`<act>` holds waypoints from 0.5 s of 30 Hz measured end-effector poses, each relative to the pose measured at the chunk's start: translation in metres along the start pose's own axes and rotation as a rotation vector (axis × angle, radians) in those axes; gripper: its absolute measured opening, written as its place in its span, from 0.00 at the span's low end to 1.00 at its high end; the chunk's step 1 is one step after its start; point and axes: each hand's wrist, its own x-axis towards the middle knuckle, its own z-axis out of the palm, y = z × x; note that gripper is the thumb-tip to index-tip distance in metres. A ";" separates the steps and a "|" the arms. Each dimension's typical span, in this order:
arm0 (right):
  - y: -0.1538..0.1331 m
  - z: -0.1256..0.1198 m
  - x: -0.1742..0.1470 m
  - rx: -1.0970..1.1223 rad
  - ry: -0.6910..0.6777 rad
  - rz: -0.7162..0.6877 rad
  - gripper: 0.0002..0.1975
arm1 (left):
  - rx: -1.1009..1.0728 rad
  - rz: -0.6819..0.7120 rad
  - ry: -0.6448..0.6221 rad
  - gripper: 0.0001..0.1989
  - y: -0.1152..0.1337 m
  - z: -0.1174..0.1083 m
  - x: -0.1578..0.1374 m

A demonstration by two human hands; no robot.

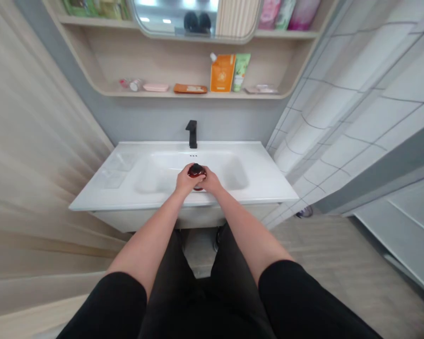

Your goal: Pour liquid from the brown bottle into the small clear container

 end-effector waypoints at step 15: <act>0.000 0.001 0.000 0.097 -0.119 0.033 0.19 | 0.455 -0.104 0.684 0.35 0.032 -0.247 -0.067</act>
